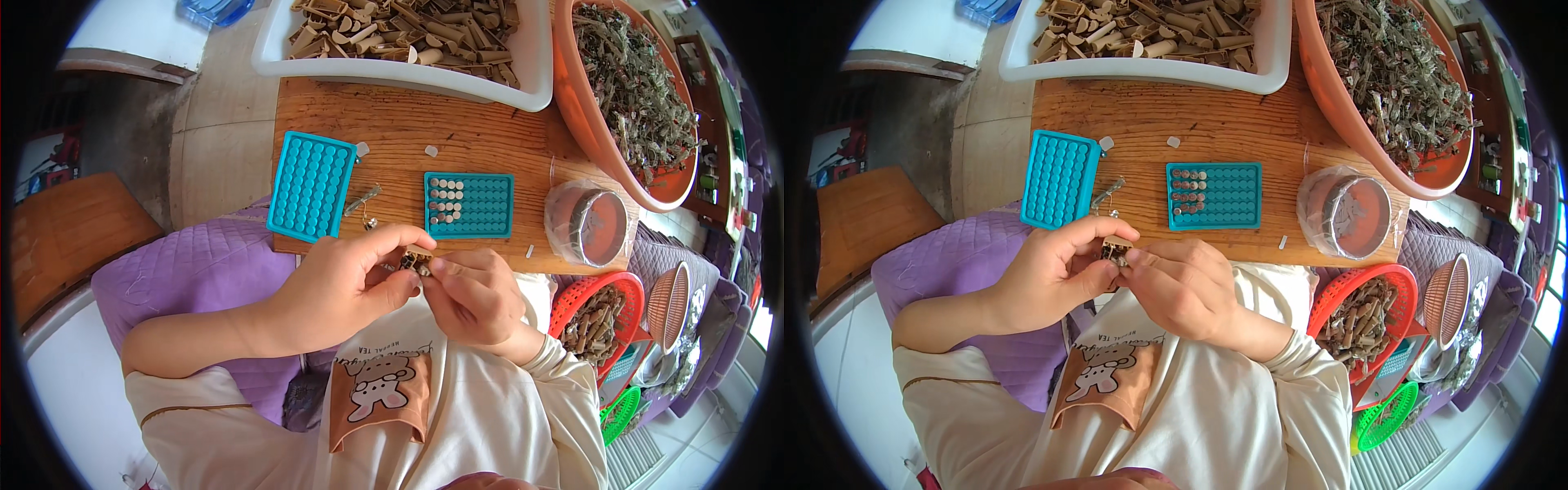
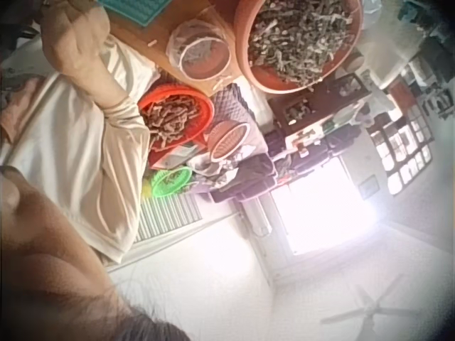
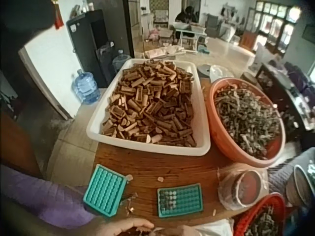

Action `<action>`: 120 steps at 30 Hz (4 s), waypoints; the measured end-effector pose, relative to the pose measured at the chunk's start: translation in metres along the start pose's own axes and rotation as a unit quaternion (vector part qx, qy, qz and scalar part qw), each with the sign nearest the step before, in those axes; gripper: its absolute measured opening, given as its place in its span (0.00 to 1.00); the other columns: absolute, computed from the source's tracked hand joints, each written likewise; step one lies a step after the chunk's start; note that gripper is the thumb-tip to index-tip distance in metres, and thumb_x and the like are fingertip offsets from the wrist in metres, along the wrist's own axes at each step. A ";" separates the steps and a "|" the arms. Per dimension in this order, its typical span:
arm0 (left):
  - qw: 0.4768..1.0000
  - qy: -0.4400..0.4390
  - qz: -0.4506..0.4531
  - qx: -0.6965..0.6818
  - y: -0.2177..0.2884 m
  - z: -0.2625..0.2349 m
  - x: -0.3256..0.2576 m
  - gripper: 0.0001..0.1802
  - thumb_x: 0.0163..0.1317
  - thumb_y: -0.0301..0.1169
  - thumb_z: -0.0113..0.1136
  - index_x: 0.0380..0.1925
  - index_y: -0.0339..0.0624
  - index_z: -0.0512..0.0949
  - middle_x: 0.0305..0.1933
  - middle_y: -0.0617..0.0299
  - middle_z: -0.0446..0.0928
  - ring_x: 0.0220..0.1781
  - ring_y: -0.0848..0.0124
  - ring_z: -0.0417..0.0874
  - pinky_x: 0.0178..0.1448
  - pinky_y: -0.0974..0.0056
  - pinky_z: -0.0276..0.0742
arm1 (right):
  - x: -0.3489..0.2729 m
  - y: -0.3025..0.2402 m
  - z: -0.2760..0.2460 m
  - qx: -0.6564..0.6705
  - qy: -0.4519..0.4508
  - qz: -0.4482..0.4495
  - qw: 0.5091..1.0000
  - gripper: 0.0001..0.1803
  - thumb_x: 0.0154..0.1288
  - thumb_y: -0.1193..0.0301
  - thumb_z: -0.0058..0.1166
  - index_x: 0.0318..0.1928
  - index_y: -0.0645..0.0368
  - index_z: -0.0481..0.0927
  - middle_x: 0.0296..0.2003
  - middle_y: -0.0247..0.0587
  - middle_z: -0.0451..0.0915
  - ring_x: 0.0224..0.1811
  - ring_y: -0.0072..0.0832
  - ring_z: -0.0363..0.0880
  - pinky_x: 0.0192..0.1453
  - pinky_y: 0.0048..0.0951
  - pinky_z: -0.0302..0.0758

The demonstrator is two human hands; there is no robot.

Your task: The person assembles small cylindrical wooden pieces with metal components, inserting them into a teal silicone mold. They repeatedly pick up wooden pieces from a white tray, attach metal parts, and place the assembled units into the mold's cavities.

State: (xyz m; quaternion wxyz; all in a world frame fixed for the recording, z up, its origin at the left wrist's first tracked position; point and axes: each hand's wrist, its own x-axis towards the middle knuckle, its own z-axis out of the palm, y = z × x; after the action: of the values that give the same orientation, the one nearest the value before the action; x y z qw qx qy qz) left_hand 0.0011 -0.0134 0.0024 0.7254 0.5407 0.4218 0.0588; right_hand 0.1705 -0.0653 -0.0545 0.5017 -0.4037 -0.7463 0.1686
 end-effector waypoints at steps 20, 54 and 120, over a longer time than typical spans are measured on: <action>0.995 -0.008 -0.009 -0.099 -0.001 -0.004 0.005 0.12 0.56 0.20 0.39 0.41 0.36 0.67 0.38 0.63 0.69 0.40 0.79 0.72 0.47 0.72 0.71 | -0.051 0.083 -0.001 -0.118 -0.092 0.365 0.919 0.15 0.44 0.75 0.57 0.33 0.61 0.67 0.28 0.42 0.72 0.29 0.35 0.72 0.30 0.31 0.70; 0.999 0.021 -0.037 0.007 -0.002 0.000 0.003 0.15 0.59 0.19 0.42 0.47 0.34 0.64 0.36 0.63 0.71 0.37 0.80 0.73 0.40 0.74 0.70 | 0.002 -0.001 0.016 0.102 0.030 0.134 0.985 0.15 0.42 0.89 0.53 0.33 0.64 0.69 0.25 0.43 0.74 0.27 0.30 0.72 0.31 0.24 0.71; 0.938 0.180 0.174 -0.240 0.026 -0.025 0.006 0.19 0.65 0.31 0.36 0.56 0.40 0.59 0.52 0.57 0.67 0.48 0.72 0.74 0.48 0.70 0.72 | 0.161 0.141 -0.010 0.033 -0.074 0.213 0.974 0.16 0.52 0.72 0.47 0.43 0.64 0.72 0.31 0.43 0.79 0.32 0.26 0.76 0.38 0.24 0.71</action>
State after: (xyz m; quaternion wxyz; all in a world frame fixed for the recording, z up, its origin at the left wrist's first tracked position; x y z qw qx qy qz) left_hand -0.0021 0.0190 0.0190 0.7238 0.3960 0.4185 0.3797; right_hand 0.2129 0.1448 -0.0441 0.4104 -0.5231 -0.6722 0.3258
